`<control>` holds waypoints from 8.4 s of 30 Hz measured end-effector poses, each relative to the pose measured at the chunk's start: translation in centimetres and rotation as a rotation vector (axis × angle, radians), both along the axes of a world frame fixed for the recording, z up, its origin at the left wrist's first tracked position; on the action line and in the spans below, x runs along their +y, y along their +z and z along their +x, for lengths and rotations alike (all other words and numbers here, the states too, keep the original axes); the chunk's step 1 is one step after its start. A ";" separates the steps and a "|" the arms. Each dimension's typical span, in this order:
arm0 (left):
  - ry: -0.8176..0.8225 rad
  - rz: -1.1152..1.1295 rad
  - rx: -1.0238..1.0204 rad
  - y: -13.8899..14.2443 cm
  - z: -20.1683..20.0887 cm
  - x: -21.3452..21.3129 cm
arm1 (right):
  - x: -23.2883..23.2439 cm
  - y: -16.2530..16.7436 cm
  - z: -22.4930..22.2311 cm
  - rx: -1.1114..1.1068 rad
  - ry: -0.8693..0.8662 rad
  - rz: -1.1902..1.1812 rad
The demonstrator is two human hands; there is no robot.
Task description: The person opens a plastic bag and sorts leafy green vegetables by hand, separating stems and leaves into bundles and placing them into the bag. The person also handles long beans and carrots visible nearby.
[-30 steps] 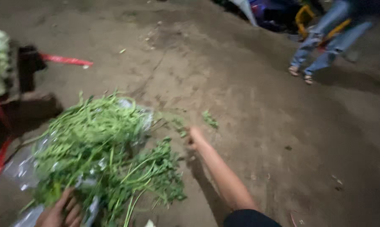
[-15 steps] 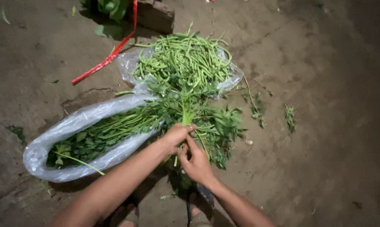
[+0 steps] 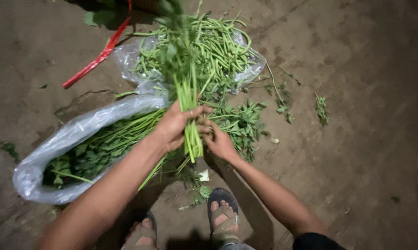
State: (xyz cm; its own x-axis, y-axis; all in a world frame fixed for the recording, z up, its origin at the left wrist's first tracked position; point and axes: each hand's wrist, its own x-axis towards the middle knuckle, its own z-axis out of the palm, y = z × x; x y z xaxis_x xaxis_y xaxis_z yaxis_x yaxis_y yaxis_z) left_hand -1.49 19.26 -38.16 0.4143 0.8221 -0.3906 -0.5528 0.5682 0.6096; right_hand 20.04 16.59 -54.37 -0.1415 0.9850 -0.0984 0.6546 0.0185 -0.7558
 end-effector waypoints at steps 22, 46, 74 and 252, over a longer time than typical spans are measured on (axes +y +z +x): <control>0.085 0.002 0.278 -6.1 0.1 4.9 | 4.6 19.7 4.6 0.785 -0.277 0.210; -0.259 -0.064 0.093 -6.3 0.5 -5.7 | 4.3 11.7 5.7 0.596 -0.184 -0.398; -0.036 -0.242 -0.007 -11.3 -0.3 -10.9 | -7.2 9.3 -1.9 0.500 -0.188 -0.489; 1.036 -0.107 0.939 -5.4 -35.4 -21.3 | 1.8 -3.7 -33.9 0.034 0.902 0.528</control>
